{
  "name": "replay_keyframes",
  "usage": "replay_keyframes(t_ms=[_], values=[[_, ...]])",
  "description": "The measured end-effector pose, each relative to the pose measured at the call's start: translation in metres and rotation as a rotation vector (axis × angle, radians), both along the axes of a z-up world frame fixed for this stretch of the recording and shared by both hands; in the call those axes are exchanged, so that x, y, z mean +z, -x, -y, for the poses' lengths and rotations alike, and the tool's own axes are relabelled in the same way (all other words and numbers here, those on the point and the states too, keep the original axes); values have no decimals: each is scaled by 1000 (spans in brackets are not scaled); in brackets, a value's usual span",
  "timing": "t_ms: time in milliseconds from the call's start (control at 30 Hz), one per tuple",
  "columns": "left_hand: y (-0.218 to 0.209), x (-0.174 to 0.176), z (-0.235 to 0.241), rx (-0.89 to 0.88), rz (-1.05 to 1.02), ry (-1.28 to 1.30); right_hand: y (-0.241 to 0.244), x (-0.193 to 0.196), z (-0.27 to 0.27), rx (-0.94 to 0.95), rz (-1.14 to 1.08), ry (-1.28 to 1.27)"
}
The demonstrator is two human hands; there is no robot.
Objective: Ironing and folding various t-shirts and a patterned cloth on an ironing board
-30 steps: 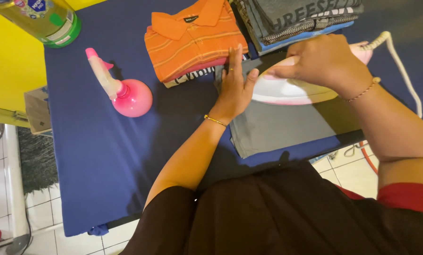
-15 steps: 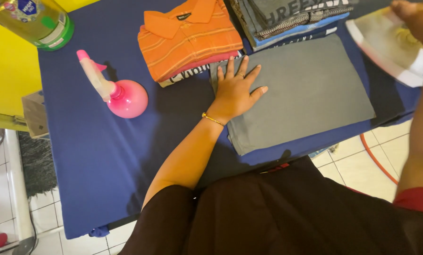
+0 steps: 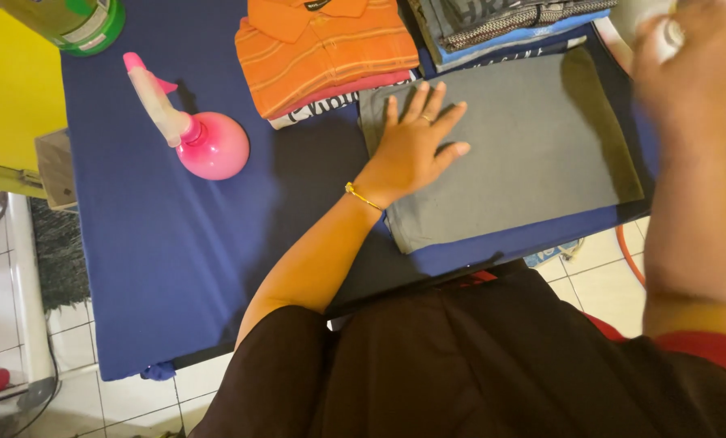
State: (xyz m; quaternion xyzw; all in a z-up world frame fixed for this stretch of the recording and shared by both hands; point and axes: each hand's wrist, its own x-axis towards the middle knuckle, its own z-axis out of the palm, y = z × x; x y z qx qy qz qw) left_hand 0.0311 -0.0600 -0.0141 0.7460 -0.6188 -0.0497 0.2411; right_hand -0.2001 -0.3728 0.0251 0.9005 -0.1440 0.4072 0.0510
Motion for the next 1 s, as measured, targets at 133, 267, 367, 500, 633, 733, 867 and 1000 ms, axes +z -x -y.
replay_keyframes(t_ms=[133, 267, 367, 500, 633, 733, 867, 1000], values=[[17, 7, -1, -33, 75, -155, 11, -1, -83, -293, -321, -594], [20, 10, 0, -33, 105, -253, 14, -16, -84, -416, -517, -745], [19, 13, 0, -28, 100, -256, 4, 8, -94, -449, -552, -886], [21, 14, -2, -11, 107, -272, -1, 6, -84, -326, -495, -906], [16, 13, 1, -19, -2, -264, -7, 28, -91, -57, -449, -900], [7, 1, 5, 11, -327, -62, -27, 49, -110, 187, -342, -937], [-21, -38, 14, 167, -945, 577, -72, 62, -163, 342, -404, -680], [-32, -45, -7, 201, -1337, 837, -122, 39, -231, 383, -530, -816]])
